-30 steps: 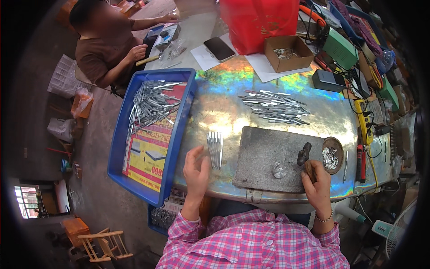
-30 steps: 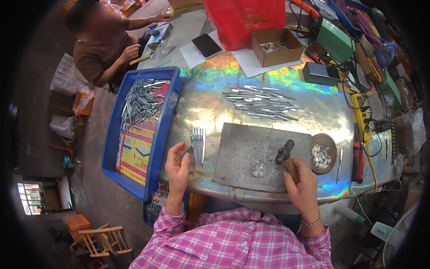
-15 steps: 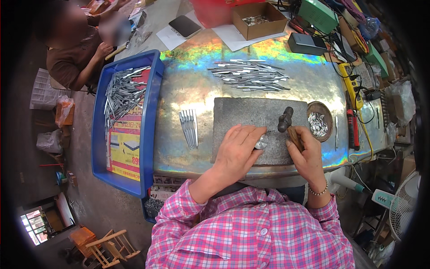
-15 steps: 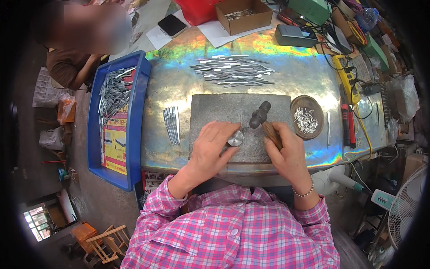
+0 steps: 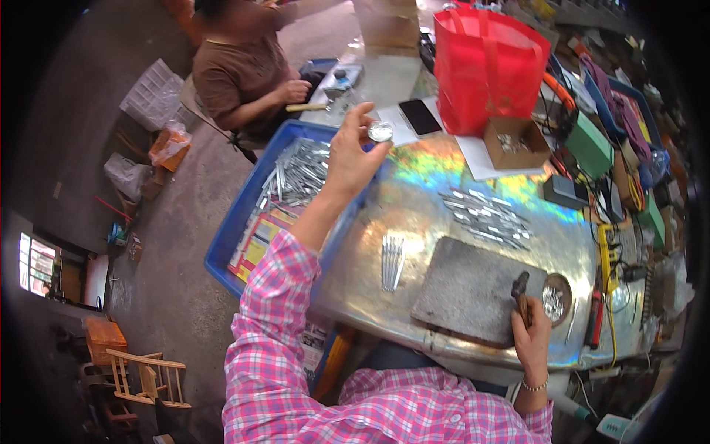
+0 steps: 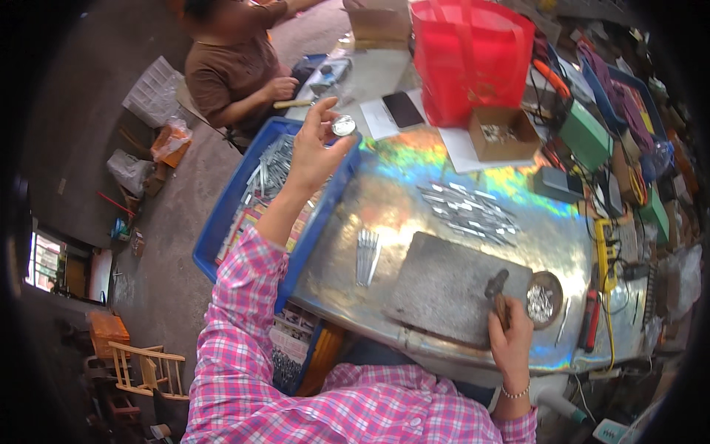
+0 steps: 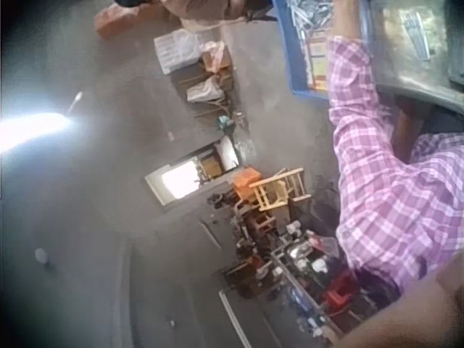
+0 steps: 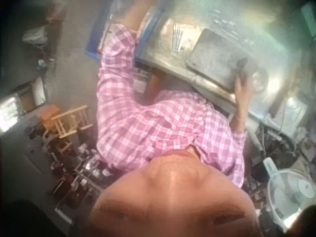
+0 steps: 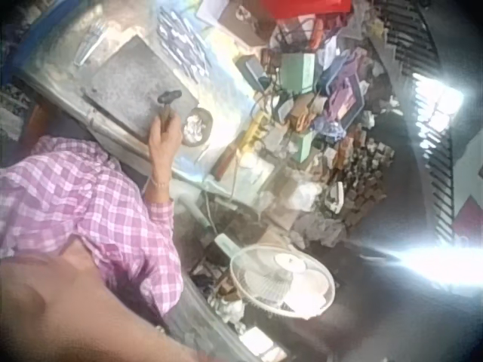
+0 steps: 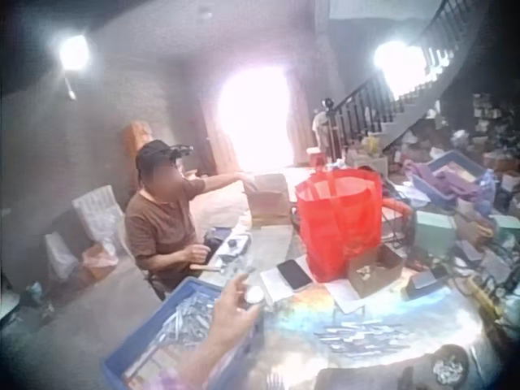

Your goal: The person shapes and measures small metal parts on a stone block using a hammer, a caliper, and by hand, then holds out a round metal component toward the person across the table.

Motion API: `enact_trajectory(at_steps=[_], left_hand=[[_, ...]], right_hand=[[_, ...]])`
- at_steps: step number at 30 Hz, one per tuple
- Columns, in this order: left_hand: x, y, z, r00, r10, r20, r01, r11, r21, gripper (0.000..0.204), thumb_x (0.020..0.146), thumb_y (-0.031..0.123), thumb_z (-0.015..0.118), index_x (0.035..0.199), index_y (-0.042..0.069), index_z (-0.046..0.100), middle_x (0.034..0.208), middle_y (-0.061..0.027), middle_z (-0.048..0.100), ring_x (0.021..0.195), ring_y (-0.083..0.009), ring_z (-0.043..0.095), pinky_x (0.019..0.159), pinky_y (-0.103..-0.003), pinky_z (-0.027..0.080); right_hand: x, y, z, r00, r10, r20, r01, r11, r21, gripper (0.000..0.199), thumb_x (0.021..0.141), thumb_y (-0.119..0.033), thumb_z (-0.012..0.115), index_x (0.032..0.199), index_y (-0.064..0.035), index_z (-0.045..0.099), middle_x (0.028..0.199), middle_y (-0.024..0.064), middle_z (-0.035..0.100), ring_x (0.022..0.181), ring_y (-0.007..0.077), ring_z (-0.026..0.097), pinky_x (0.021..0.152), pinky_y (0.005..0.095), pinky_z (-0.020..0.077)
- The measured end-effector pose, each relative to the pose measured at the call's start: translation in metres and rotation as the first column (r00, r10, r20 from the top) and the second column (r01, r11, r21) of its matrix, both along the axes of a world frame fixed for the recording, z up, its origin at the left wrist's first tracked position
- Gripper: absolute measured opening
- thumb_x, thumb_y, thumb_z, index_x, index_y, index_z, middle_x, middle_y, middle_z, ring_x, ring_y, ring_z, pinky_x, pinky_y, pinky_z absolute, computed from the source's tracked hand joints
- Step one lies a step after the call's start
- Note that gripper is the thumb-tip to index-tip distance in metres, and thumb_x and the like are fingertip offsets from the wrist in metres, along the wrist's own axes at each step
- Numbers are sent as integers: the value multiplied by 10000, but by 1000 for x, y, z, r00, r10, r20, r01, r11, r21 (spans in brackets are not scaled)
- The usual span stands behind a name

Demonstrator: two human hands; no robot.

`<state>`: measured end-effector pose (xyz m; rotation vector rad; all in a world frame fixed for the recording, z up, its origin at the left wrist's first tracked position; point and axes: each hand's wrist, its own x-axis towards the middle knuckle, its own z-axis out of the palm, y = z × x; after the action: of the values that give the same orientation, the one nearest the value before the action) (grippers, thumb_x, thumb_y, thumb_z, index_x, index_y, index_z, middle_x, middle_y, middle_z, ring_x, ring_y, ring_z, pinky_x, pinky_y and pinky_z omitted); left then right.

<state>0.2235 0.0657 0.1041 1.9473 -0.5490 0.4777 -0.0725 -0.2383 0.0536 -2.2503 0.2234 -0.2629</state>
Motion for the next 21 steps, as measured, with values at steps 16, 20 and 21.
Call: enact_trajectory(at_steps=[16,20,21], left_hand=[[169,138,-78,864,504,-8,-504,864,17,645,693,68,742,1259,51,432,983,-137,661,911,-246,656,836,-338,494],[188,158,-91,835,548,53,-550,832,70,634,694,100,752,1247,86,442,969,-138,662,918,-271,654,826,-362,492],[190,154,-90,831,552,69,-556,826,92,639,694,125,758,1248,90,441,975,-138,665,924,-287,653,829,-378,490]], right_hand=[[-3,1,2,975,-75,-211,49,991,-124,233,864,-74,579,1051,63,561,876,152,634,778,230,596,734,337,467],[-5,-3,-11,979,-85,-185,76,995,-56,277,872,-95,613,1092,68,567,944,195,641,827,265,598,758,339,464],[-6,-3,-9,977,-96,-191,81,993,-89,262,874,-92,610,1081,63,568,925,182,639,819,251,592,751,337,465]])
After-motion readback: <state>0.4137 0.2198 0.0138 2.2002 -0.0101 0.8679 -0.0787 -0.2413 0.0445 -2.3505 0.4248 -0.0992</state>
